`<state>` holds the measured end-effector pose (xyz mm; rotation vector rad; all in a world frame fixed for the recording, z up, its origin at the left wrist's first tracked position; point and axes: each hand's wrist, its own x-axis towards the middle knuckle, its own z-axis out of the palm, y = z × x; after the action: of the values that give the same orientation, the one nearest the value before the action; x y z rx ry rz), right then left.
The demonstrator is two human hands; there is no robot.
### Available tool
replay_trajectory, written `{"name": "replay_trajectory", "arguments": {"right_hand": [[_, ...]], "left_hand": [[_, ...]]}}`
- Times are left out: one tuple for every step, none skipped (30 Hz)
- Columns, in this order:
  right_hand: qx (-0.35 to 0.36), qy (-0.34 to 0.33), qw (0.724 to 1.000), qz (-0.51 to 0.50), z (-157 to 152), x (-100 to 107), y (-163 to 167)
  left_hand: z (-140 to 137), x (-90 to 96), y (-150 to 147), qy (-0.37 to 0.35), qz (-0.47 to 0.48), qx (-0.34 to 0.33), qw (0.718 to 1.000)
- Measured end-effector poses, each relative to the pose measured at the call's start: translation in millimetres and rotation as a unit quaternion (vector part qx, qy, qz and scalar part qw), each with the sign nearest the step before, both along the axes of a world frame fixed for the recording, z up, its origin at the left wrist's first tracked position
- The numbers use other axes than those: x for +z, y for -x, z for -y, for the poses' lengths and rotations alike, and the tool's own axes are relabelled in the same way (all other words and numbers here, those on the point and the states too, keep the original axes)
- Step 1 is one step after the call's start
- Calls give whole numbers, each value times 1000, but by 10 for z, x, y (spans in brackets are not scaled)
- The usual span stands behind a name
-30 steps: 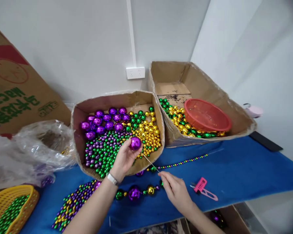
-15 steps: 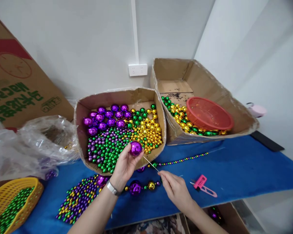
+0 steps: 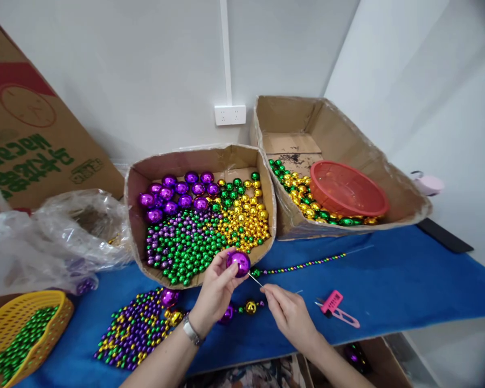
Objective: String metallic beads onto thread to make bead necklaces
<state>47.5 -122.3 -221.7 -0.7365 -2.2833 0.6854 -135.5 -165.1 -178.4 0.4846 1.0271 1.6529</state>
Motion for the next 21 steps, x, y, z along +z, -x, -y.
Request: {"name": "replay_trajectory", "arguments": {"right_hand": [[-1, -3, 1000, 2, 5, -5, 1], [-3, -9, 1000, 5, 11, -8, 6], [-7, -18, 1000, 6, 16, -8, 13], [-9, -23, 1000, 6, 21, -5, 20], [-9, -25, 1000, 4, 22, 0, 26], [-9, -25, 1000, 1, 20, 9, 26], [-9, -22, 1000, -3, 14, 20, 19], [-12, -18, 1000, -8, 3, 32, 3], [-17, -14, 1000, -11, -11, 43, -21], [-26, -13, 1000, -13, -28, 54, -51], [-38, -12, 999, -15, -45, 62, -86], [-51, -12, 999, -15, -62, 68, -120], [-63, -13, 998, -15, -77, 71, -152], [-72, -15, 997, -15, -89, 72, -180], [-79, -15, 997, -13, -98, 71, -202], [-83, -14, 996, -11, -103, 68, -219], [-84, -14, 996, -8, -106, 64, -230], [-86, -13, 996, -6, -105, 59, -239], [-87, -12, 996, -6, -104, 55, -245], [-87, -11, 996, -6, -101, 51, -251], [-88, -10, 996, -7, -99, 49, -258]], "left_hand": [[13, -11, -11, 0, -5, 3, 1000], [29, -23, -27, 0, -19, 10, 1000], [47, -33, -47, 0, -36, 15, 999], [66, -41, -65, 1, -51, 11, 999], [82, -47, -77, 1, -60, -1, 998], [91, -49, -78, 1, -63, -20, 998], [88, -46, -65, 0, -60, -40, 997], [68, -41, -35, -2, -58, -54, 997], [25, -34, 8, -3, -67, -57, 996], [-42, -29, 61, 1, -99, -51, 994], [-134, -30, 117, 7, -145, -38, 989], [-247, -39, 168, 15, -210, -23, 977], [-377, -59, 207, 23, -281, -16, 959], [-517, -90, 231, 27, -317, -18, 948], [-661, -130, 238, 28, -337, -31, 941], [-801, -177, 228, 30, -347, -45, 936], [-931, -227, 204, 33, -349, -58, 935], [-1045, -275, 171, 37, -352, -70, 933], [-1140, -317, 135, 41, -353, -79, 931], [-1211, -350, 99, 45, -352, -86, 931], [-1258, -371, 69, 47, -347, -91, 932]]}}
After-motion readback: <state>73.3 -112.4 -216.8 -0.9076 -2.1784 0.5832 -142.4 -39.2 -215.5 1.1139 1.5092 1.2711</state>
